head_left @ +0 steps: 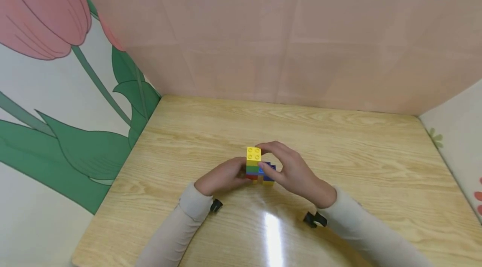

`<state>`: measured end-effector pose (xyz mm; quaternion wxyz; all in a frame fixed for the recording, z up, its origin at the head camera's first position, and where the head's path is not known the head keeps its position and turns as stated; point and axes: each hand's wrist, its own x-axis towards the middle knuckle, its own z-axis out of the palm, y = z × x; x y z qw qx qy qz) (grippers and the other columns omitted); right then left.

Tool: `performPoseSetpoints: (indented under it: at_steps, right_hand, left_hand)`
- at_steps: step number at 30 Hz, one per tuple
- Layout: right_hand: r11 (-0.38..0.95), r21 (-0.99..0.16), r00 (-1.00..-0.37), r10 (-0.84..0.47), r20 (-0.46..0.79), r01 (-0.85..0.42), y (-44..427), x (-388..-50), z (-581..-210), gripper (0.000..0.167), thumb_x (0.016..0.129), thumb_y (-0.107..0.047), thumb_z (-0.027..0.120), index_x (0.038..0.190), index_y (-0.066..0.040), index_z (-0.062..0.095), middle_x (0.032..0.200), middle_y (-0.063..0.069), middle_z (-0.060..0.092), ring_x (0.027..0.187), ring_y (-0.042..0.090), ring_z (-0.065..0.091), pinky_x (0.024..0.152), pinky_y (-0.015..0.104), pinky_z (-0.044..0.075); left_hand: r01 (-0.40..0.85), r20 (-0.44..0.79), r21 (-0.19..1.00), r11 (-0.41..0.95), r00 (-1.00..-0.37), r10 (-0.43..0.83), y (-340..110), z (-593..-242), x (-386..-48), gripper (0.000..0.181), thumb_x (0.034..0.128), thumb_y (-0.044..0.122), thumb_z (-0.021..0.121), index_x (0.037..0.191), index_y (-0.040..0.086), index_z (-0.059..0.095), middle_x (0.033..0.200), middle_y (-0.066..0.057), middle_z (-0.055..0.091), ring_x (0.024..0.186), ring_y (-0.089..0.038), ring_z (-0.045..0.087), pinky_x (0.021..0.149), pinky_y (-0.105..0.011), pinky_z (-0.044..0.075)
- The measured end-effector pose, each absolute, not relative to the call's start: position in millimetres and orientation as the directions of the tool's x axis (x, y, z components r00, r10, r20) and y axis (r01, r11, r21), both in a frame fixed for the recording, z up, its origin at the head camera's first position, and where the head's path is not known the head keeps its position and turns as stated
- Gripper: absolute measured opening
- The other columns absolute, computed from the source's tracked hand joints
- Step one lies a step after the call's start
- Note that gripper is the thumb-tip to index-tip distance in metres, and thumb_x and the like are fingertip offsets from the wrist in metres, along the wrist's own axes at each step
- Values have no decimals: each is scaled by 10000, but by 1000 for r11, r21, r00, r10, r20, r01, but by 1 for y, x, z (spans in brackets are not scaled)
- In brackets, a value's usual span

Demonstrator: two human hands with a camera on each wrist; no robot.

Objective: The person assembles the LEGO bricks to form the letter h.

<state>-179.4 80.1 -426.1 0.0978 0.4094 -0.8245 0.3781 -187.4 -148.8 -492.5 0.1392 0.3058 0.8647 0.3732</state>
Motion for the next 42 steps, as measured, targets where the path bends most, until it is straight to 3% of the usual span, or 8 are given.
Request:
performPoseSetpoints:
  at_steps: [17, 32, 42]
  right_hand:
    - [382, -531, -644, -578, 502, -756, 79, -178, -426, 397, 916, -258, 689, 1285, -143, 597, 1152, -43, 631, 1024, 196, 634, 857, 380, 540]
    - [393, -517, -644, -560, 522, -761, 79, -175, -428, 405, 897, -243, 707, 1273, -124, 617, 1110, -50, 640, 992, 140, 624, 841, 361, 543]
    - [383, -489, -616, -582, 531, -784, 79, -178, -424, 397, 894, -248, 703, 1256, -108, 621, 1133, -14, 646, 987, 180, 645, 812, 342, 558]
  left_hand:
    - [437, -4, 722, 537, -773, 634, -149, -495, -186, 523, 925, 212, 688, 1404, 243, 482, 1267, 129, 584, 1187, -36, 516, 1012, -284, 424]
    - [451, -4, 719, 529, -758, 653, -149, -494, -186, 585, 925, 215, 687, 1457, 200, 443, 1300, 113, 575, 1203, -45, 511, 1020, -281, 414]
    - [451, 5, 729, 515, -755, 655, -148, -490, -187, 582, 917, 202, 696, 1447, 224, 457, 1311, 143, 558, 1211, -29, 499, 1024, -293, 417]
